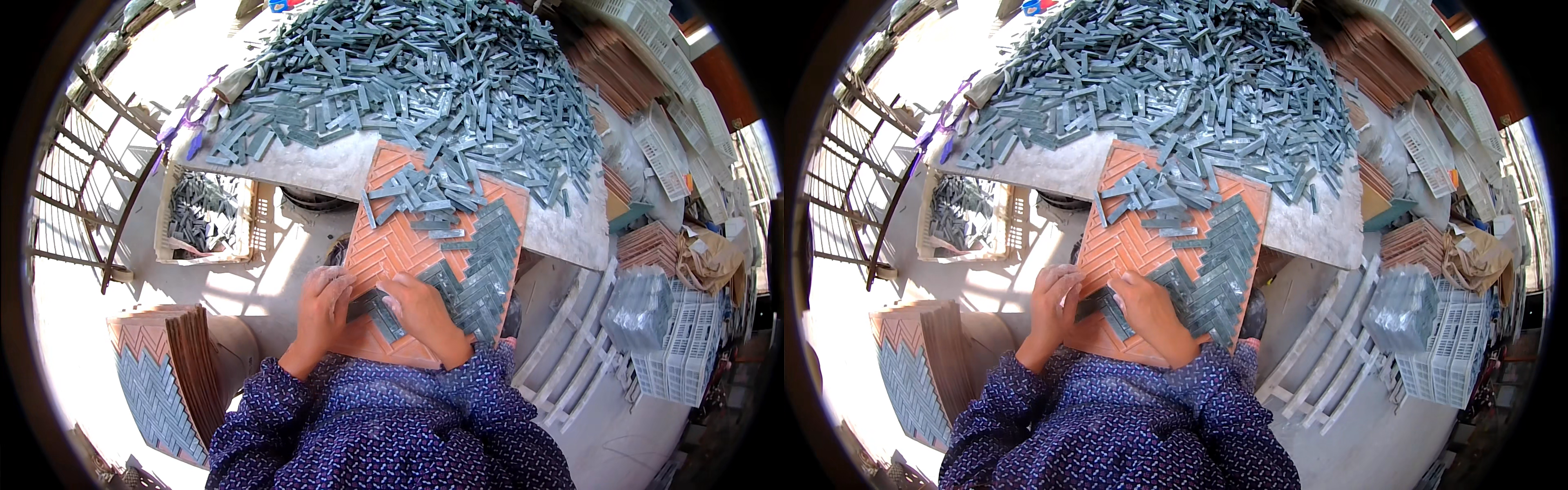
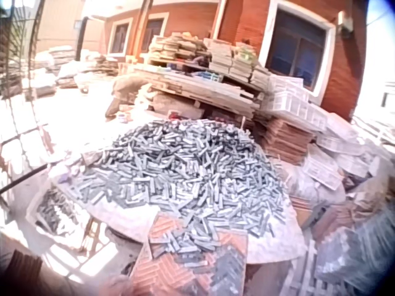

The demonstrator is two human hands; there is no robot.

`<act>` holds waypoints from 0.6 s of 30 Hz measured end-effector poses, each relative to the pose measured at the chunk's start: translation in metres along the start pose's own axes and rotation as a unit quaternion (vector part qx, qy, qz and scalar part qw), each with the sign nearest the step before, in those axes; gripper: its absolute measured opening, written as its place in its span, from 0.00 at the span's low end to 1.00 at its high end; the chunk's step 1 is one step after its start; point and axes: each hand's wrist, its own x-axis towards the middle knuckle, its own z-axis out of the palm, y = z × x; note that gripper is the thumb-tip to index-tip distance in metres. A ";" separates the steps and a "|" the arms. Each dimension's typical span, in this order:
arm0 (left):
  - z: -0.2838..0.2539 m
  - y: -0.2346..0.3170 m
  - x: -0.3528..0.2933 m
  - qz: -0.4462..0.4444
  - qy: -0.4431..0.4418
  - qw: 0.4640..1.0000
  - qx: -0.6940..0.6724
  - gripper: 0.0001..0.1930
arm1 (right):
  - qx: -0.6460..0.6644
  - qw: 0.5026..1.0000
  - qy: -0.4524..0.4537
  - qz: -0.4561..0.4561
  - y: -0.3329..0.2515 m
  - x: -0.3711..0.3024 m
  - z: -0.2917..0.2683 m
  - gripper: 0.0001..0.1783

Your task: The person picks small gray rectangular tiles from a large pile and places them one by one onto a terracotta-colored board, forming a herringbone pattern. The person continues arranging the tiles in rows, adjusting their positions to maintain alignment.

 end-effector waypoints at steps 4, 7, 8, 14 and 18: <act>0.007 -0.014 0.036 0.016 0.011 1.000 0.003 0.07 | 0.007 1.000 -0.024 -0.003 -0.001 0.004 -0.009 0.18; 0.023 -0.024 0.062 -0.060 0.006 0.998 0.019 0.09 | 0.049 0.997 0.052 0.019 -0.013 -0.006 -0.005 0.18; 0.031 -0.024 0.072 -0.083 0.004 0.996 0.028 0.10 | 0.064 0.996 0.066 0.021 -0.012 -0.009 -0.005 0.18; 0.052 -0.020 0.093 -0.135 -0.020 0.983 0.122 0.14 | 0.129 0.984 0.119 0.024 -0.006 -0.024 -0.023 0.17; 0.045 -0.028 0.087 -0.182 -0.024 0.979 0.092 0.13 | 0.153 0.976 0.142 0.062 -0.004 -0.030 -0.040 0.14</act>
